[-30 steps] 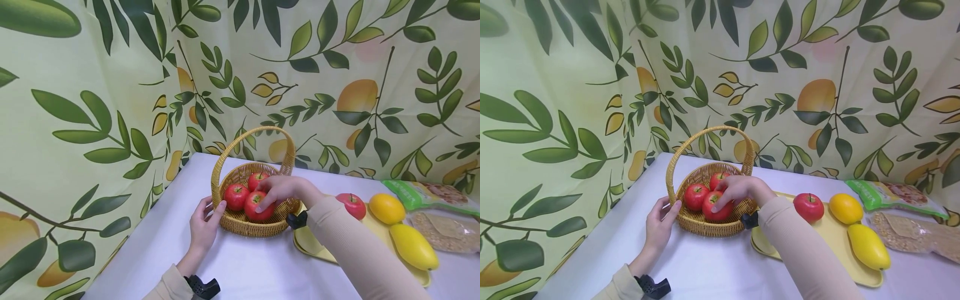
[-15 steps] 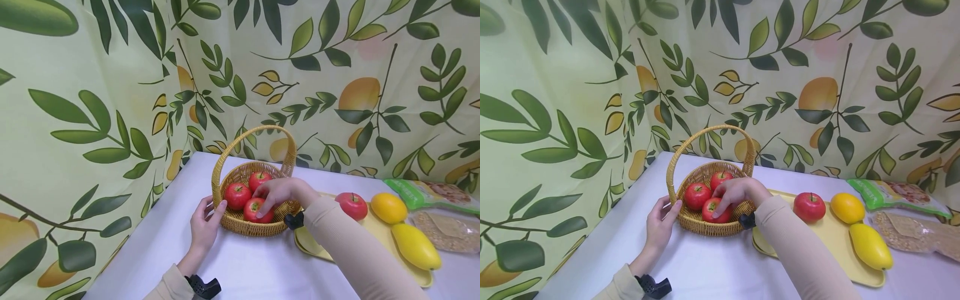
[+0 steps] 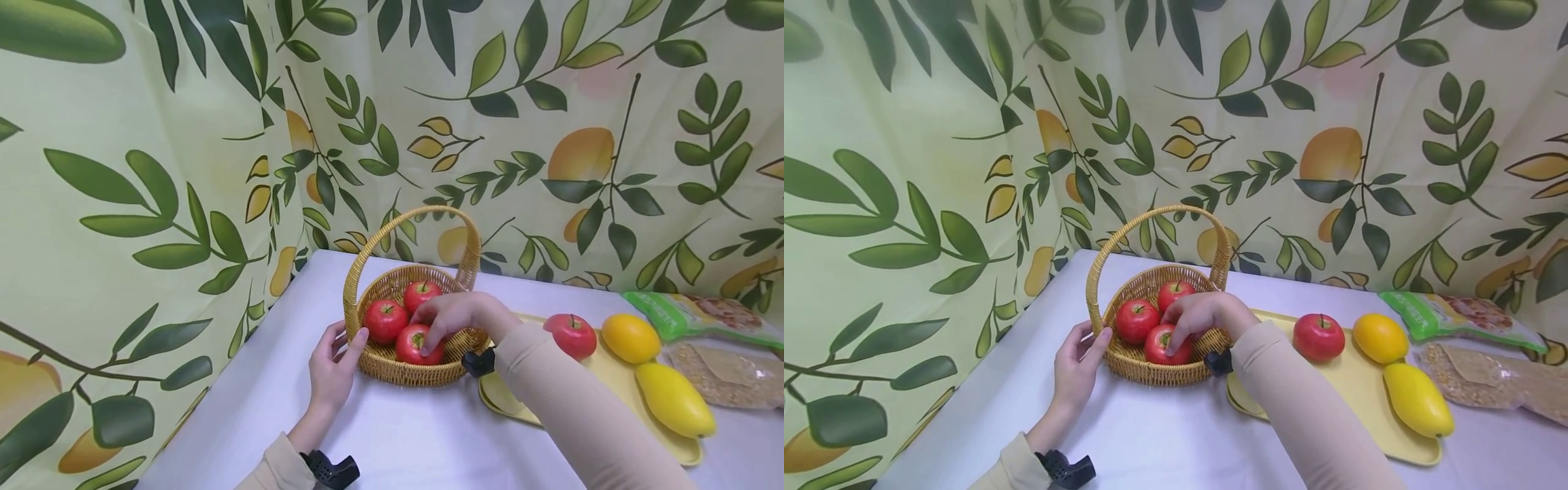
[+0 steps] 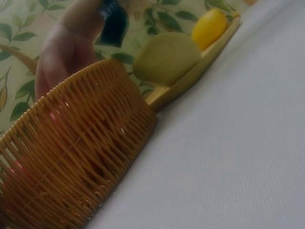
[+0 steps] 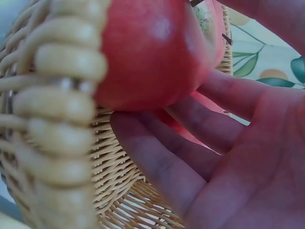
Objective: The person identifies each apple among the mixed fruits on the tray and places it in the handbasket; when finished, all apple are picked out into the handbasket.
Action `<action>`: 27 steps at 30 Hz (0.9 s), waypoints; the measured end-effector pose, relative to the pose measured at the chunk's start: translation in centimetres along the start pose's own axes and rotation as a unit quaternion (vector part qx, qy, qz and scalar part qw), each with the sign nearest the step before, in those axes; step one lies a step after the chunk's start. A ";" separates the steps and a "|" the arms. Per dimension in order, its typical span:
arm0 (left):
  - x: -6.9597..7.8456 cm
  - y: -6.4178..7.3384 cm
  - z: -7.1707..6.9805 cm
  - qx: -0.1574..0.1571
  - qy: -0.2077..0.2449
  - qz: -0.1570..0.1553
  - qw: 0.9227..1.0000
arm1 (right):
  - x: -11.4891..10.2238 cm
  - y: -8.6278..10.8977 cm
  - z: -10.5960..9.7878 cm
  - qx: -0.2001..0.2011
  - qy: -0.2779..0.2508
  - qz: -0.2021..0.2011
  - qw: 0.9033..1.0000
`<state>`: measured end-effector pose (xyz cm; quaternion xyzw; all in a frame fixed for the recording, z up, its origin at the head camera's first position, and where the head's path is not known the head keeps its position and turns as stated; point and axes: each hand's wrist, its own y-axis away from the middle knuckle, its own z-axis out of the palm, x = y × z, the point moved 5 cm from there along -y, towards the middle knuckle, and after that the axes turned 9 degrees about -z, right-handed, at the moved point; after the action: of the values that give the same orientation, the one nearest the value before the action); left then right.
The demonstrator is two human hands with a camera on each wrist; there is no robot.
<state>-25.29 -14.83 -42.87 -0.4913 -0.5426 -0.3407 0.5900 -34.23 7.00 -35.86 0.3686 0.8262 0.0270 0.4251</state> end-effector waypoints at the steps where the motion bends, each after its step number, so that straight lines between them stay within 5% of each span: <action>1: 0.0 0.0 0.0 0.000 0.000 0.001 1.000 | 0.1 0.0 0.0 0.002 0.000 -0.003 1.000; 9: 0.0 0.1 0.1 -0.002 -0.005 0.003 1.000 | 0.8 0.8 0.0 0.025 -0.044 -0.030 0.998; 27: 0.0 0.0 0.0 0.005 -0.006 0.002 1.000 | 1.6 5.1 -1.4 0.095 -0.034 -0.097 0.990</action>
<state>-25.28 -14.85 -42.88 -0.4917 -0.5464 -0.3338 0.5901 -32.80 12.10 -34.25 0.3264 0.8417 -0.1058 0.4170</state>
